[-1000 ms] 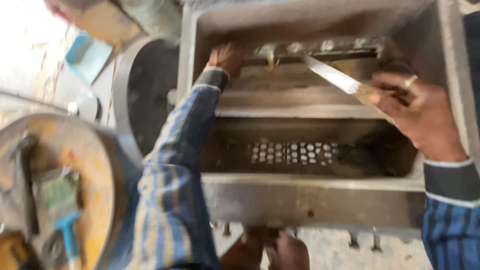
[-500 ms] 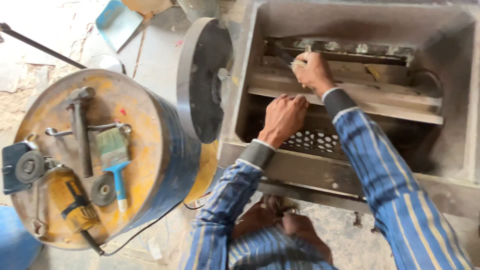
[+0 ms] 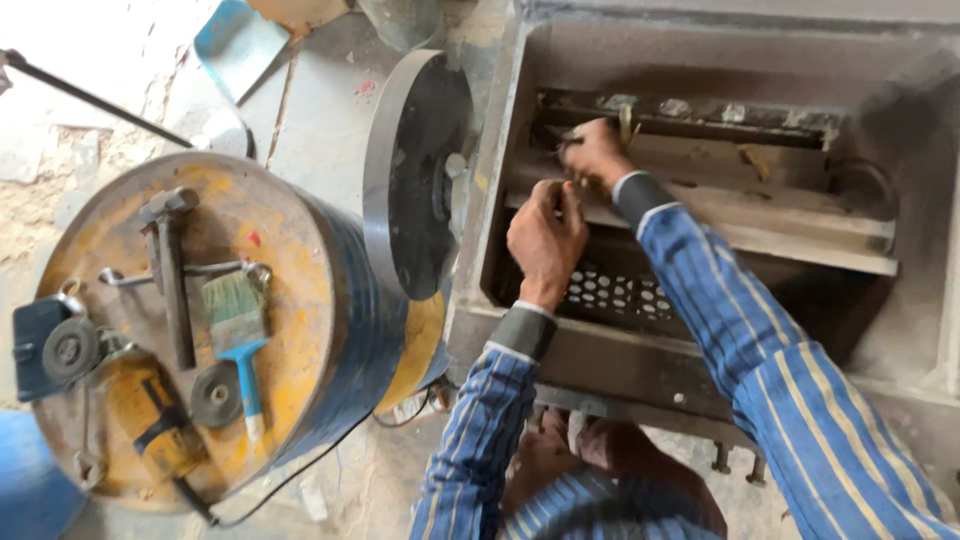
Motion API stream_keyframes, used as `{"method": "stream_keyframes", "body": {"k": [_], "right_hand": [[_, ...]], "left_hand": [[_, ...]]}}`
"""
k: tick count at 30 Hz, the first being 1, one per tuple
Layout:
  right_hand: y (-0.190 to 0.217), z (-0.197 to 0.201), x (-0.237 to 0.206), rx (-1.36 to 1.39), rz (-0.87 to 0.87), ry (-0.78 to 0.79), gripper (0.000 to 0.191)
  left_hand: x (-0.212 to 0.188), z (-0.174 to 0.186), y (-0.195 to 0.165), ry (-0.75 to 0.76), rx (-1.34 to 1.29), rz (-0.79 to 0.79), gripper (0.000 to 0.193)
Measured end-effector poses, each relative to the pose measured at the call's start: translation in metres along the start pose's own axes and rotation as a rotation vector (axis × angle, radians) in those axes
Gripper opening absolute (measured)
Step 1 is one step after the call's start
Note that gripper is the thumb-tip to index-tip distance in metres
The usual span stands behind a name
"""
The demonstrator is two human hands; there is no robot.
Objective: The person holds an angle grinder with both hands and grinds the edge of a long metal bar mounted on a machine, producing sparks. They then set the grinder on a drum, reposition the bar, and use a hand tool to scrape and adjust components inside the machine housing.
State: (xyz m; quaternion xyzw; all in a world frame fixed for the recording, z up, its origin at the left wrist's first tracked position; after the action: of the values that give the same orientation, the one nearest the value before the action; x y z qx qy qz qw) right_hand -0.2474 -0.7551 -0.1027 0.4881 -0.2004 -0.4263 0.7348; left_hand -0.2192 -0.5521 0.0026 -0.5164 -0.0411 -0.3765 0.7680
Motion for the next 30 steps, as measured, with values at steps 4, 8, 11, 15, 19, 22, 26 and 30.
{"method": "stream_keyframes", "body": {"k": [4, 8, 11, 15, 19, 22, 26, 30], "right_hand": [[0.044, 0.002, -0.005, -0.525, 0.383, -0.245, 0.017], [0.035, 0.010, -0.021, -0.137, 0.168, -0.133, 0.021], [0.051, 0.013, -0.034, -0.048, 0.213, -0.112, 0.017], [0.028, -0.002, -0.021, 0.157, -0.072, -0.042, 0.024], [0.021, -0.009, 0.008, -0.236, -0.032, -0.047, 0.030], [0.038, -0.004, 0.023, -0.509, 0.084, -0.118, 0.034], [0.044, 0.008, 0.011, -0.544, 0.259, -0.156, 0.023], [0.027, 0.013, -0.008, -0.186, 0.134, -0.035, 0.023]], "left_hand": [[-0.003, 0.003, 0.010, 0.040, -0.010, 0.135, 0.015], [0.000, 0.008, 0.017, 0.038, -0.029, 0.203, 0.017], [0.001, 0.007, 0.024, 0.029, -0.053, 0.253, 0.018], [0.003, 0.004, 0.031, 0.024, -0.113, 0.311, 0.019], [0.003, 0.007, 0.027, 0.024, -0.106, 0.305, 0.019], [0.008, 0.009, 0.026, 0.032, -0.108, 0.330, 0.019], [0.012, 0.011, 0.027, 0.051, -0.147, 0.346, 0.020], [0.013, 0.009, 0.029, 0.074, -0.162, 0.359, 0.020]]}}
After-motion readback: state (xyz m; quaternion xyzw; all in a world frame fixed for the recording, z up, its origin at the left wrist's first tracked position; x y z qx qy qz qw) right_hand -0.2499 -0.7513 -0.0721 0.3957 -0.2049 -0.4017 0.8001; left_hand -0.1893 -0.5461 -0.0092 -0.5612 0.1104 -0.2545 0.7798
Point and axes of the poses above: each hand's wrist, its own x-axis towards the middle knuckle, its own z-axis out of the back of the hand, y = z × x, the point moved 8 cm from there along x, towards the middle knuckle, and after that the axes turned 3 degrees about x, right-handed, at the moved point
